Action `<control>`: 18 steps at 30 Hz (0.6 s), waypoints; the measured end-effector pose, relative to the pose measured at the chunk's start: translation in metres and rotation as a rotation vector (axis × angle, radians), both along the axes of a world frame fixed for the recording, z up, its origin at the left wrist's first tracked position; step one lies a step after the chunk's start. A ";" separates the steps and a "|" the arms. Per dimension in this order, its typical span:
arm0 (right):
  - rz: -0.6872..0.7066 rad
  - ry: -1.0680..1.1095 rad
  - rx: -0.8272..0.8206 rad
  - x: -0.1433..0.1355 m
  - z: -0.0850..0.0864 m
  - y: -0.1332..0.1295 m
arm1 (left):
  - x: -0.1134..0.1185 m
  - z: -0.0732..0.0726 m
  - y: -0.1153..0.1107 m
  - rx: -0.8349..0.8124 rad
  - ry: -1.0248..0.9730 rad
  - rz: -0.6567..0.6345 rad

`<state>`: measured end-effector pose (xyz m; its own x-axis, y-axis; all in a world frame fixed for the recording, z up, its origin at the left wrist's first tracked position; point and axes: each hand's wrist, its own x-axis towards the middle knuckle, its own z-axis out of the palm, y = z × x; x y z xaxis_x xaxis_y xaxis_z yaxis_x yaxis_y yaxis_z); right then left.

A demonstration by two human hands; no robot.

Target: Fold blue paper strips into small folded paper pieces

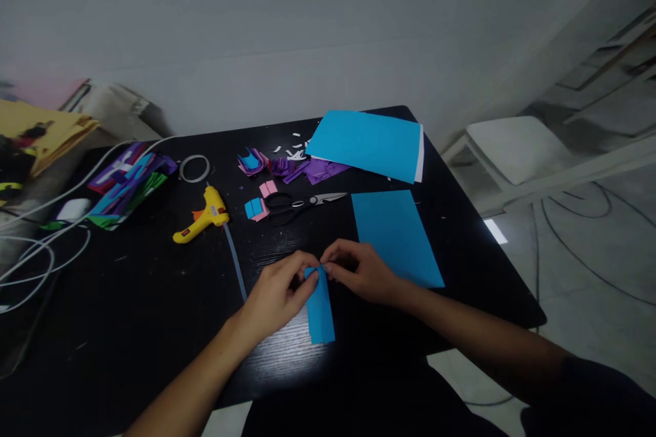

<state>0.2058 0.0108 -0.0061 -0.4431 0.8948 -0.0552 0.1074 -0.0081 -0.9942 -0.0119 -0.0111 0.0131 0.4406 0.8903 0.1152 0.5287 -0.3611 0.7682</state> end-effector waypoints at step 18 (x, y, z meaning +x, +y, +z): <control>0.129 -0.022 0.381 0.002 -0.004 0.003 | -0.001 -0.003 0.000 -0.026 -0.012 0.007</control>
<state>0.2083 0.0139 -0.0105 -0.5557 0.7899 0.2595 0.1046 0.3760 -0.9207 -0.0126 -0.0107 0.0097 0.4331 0.8961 0.0969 0.5218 -0.3369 0.7837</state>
